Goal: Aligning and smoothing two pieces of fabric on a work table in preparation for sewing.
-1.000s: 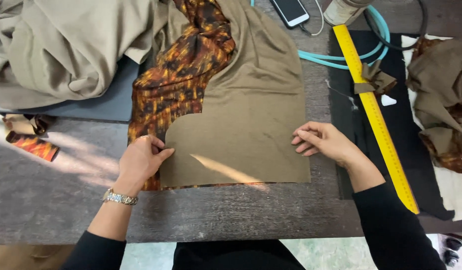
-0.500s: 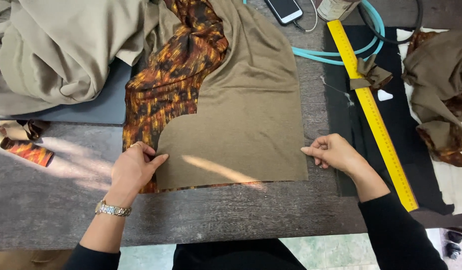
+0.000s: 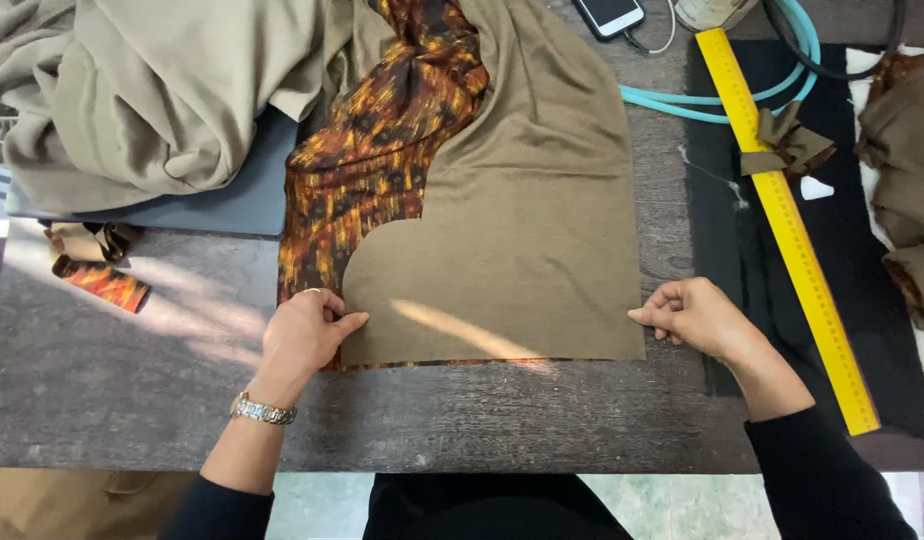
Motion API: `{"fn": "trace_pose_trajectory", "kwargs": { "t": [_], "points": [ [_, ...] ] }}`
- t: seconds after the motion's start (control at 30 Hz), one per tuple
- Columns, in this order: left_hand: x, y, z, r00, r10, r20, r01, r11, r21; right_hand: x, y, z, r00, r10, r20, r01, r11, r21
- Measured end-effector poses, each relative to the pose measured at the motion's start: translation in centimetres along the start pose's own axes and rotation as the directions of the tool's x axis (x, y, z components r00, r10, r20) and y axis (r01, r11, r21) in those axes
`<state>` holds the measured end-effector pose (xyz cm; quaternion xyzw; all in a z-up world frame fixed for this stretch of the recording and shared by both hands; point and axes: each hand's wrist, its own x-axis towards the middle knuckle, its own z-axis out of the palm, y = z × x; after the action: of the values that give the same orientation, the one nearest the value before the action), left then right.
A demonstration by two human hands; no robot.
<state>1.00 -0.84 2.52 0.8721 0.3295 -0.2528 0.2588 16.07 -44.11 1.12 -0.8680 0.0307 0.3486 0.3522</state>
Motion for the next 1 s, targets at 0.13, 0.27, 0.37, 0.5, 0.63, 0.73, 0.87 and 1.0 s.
{"fn": "trace_pose_trajectory", "kwargs": {
  "t": [0.13, 0.27, 0.37, 0.5, 0.63, 0.73, 0.87, 1.0],
  "points": [
    [-0.1, -0.6, 0.3, 0.997, 0.075, -0.009, -0.075, 0.991, -0.109, 0.1, 0.1, 0.0, 1.0, -0.007, 0.01, 0.007, 1.0, -0.01],
    [0.9, -2.5, 0.4, 0.994, 0.108, -0.027, -0.111, 0.958, -0.263, 1.4, 2.3, 0.3, 1.0, -0.012, 0.024, 0.012, 1.0, 0.001],
    [1.3, -3.4, 0.2, 0.997, 0.077, -0.021, -0.079, 0.983, -0.164, -0.2, 0.0, 0.0, 1.0, -0.008, 0.013, 0.008, 1.0, -0.025],
    [1.2, -2.5, 0.0, 0.998, 0.069, -0.004, -0.069, 0.997, -0.034, 0.2, 0.6, 0.0, 1.0, 0.001, 0.006, -0.001, 0.999, -0.044],
    [0.6, -1.2, -1.2, 0.99, 0.125, 0.063, -0.127, 0.991, 0.029, -0.2, 0.1, -0.1, 1.0, 0.009, 0.002, -0.009, 1.0, 0.017],
    [1.4, -1.4, -1.3, 0.983, 0.177, 0.049, -0.18, 0.982, 0.06, -1.3, -1.2, -0.8, 0.999, -0.005, -0.043, 0.008, 0.998, 0.059],
    [1.8, 0.3, -2.6, 0.963, 0.266, -0.054, -0.263, 0.964, 0.046, -2.4, -1.7, -1.0, 0.979, -0.027, -0.202, 0.063, 0.983, 0.173],
    [4.5, 3.6, -1.3, 0.893, 0.44, -0.098, -0.433, 0.897, 0.082, -2.3, -0.1, -0.7, 0.971, -0.016, -0.239, 0.074, 0.97, 0.234]
  ]
}}
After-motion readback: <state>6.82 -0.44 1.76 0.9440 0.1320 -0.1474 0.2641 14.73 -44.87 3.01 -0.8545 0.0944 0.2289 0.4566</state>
